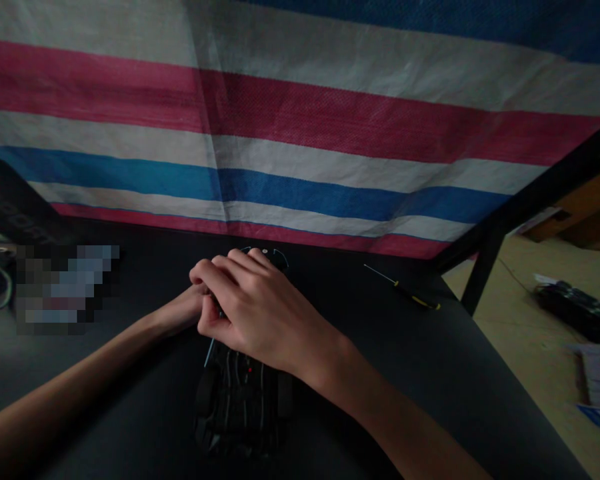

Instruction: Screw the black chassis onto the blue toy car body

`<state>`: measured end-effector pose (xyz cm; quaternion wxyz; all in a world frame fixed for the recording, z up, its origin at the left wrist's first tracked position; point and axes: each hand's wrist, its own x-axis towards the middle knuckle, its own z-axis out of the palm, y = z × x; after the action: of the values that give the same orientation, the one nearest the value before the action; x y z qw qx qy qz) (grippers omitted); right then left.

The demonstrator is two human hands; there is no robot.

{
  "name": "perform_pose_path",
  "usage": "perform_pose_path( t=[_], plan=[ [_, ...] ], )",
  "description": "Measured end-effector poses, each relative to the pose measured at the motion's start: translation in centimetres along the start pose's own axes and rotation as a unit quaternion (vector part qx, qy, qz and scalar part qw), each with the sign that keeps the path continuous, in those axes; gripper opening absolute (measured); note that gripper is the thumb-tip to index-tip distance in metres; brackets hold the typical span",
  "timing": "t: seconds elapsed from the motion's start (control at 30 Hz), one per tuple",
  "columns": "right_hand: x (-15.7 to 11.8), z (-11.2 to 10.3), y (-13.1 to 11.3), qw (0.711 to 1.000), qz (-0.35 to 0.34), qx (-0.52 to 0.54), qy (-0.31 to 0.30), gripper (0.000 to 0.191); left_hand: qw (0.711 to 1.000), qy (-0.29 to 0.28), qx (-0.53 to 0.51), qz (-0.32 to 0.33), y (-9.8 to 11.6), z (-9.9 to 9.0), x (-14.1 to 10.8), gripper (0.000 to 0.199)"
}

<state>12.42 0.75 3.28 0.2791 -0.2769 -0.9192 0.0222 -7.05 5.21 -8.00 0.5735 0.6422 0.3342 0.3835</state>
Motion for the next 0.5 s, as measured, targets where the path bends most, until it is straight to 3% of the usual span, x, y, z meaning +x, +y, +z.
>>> perform_pose_path(
  t=[0.13, 0.5],
  plan=[
    [-0.14, -0.14, 0.11, 0.999, 0.031, 0.004, -0.012, 0.015, 0.999, 0.019, -0.028, -0.018, 0.45, 0.15, -0.09, 0.076],
    [-0.05, -0.35, 0.18, 1.0, 0.014, 0.023, -0.005, 0.024, 0.999, 0.028, 0.006, -0.022, 0.8, 0.24, -0.22, 0.057]
  ],
)
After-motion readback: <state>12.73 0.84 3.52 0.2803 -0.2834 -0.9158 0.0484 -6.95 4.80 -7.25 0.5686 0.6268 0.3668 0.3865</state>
